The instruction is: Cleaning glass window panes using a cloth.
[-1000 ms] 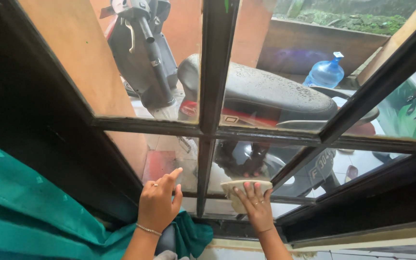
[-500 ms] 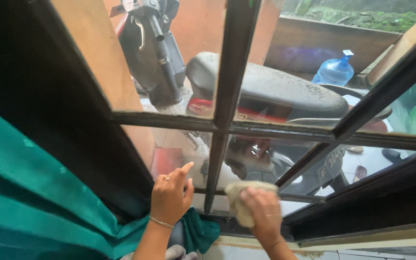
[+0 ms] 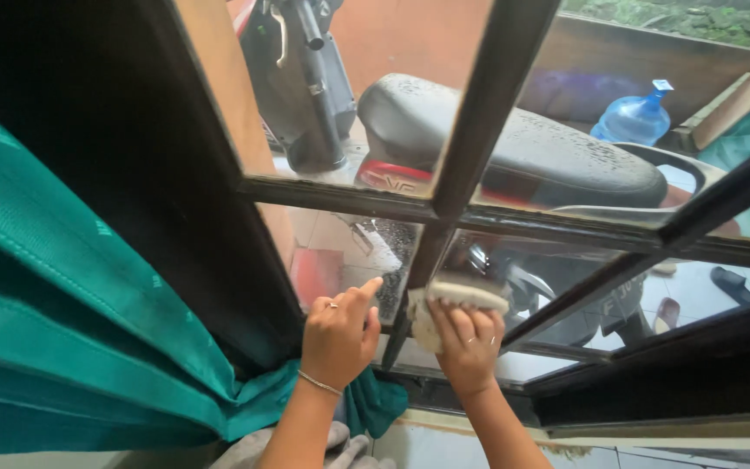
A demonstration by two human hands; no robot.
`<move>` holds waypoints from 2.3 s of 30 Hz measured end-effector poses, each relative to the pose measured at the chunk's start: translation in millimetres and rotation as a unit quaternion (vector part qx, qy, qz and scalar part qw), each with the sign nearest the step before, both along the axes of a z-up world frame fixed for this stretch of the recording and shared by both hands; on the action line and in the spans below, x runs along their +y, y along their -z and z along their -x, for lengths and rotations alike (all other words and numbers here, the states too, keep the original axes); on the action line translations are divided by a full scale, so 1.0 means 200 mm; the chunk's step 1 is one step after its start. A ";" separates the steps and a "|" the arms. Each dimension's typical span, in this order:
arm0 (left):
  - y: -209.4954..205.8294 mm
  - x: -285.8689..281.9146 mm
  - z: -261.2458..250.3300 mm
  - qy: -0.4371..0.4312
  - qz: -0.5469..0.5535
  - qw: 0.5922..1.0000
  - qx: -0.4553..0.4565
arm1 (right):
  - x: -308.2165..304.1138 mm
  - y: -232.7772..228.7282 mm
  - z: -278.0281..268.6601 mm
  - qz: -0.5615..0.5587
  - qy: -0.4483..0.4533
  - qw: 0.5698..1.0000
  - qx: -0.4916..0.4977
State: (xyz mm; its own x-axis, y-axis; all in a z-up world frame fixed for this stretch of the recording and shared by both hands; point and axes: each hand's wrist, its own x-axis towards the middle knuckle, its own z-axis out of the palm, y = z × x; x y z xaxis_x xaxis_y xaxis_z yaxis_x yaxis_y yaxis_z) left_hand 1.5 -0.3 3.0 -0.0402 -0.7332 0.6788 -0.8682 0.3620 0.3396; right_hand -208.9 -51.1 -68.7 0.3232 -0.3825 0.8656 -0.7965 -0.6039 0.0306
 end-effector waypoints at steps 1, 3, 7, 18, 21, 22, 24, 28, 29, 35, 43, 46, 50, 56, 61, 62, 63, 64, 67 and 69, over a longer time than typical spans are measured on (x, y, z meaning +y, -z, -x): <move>0.00 0.00 -0.01 -0.002 -0.001 1.000 0.000 | 0.00 0.08 0.00 -0.001 -0.002 1.000 0.000; 0.00 0.00 0.01 0.000 -0.007 1.000 -0.014 | 0.00 0.24 0.03 -0.034 0.003 0.998 0.045; 0.01 -0.01 0.00 0.004 0.003 1.000 -0.004 | 0.01 0.50 0.07 -0.078 -0.001 0.993 0.094; 0.01 -0.02 0.01 0.013 -0.005 1.000 0.001 | 0.19 0.20 0.19 -0.257 -0.111 0.952 -0.122; 0.00 -0.01 0.02 0.010 -0.012 1.000 -0.011 | 0.14 -0.01 0.22 -0.137 -0.101 0.972 -0.160; 0.01 0.00 0.02 0.010 -0.016 1.000 -0.009 | 0.12 -0.04 0.21 -0.141 -0.100 0.972 -0.158; -0.01 -0.03 0.02 0.009 0.004 1.000 -0.016 | 0.02 -0.13 0.17 -0.063 -0.056 0.987 -0.138; 0.01 -0.02 0.02 -0.004 -0.016 1.000 -0.019 | -0.12 0.16 0.12 -0.041 -0.007 0.998 -0.048; 0.01 0.00 0.02 0.001 -0.011 1.000 -0.016 | -0.10 0.26 0.12 -0.051 0.017 0.999 -0.003; 0.02 0.00 0.01 0.005 -0.017 1.000 -0.020 | -0.06 0.63 0.11 -0.091 -0.001 0.991 0.095; 0.01 -0.01 0.01 0.006 -0.001 1.000 -0.015 | 0.02 0.76 0.18 -0.209 -0.046 0.955 0.204; 0.01 -0.01 0.00 0.008 -0.015 1.000 -0.009 | 0.08 0.59 0.22 -0.303 -0.097 0.937 0.146; 0.00 -0.01 0.00 0.021 0.001 1.000 0.001 | 0.14 0.24 0.40 -0.232 -0.163 0.958 0.039; -0.02 0.01 0.01 0.016 0.006 1.000 0.009 | -0.05 -0.20 0.55 -0.016 -0.032 0.999 0.000; -0.03 -0.01 0.00 0.009 0.019 1.000 0.000 | -0.19 -0.01 0.48 0.017 0.073 0.996 0.039; -0.02 0.00 0.00 0.004 0.011 1.000 -0.005 | -0.17 0.06 0.46 0.003 0.071 0.997 0.030; -0.01 0.01 0.00 -0.001 0.004 1.000 -0.010 | -0.16 0.14 0.45 -0.011 0.069 0.997 0.020; -0.01 0.00 0.00 -0.002 0.003 1.000 -0.011 | -0.14 0.20 0.44 -0.012 0.068 0.997 0.020; -0.01 -0.02 0.00 -0.002 0.007 1.000 -0.012 | -0.12 0.35 0.41 -0.027 0.057 0.998 0.016; 0.01 -0.01 0.01 0.001 -0.001 1.000 -0.014 | -0.07 0.45 0.40 -0.065 0.049 0.997 0.017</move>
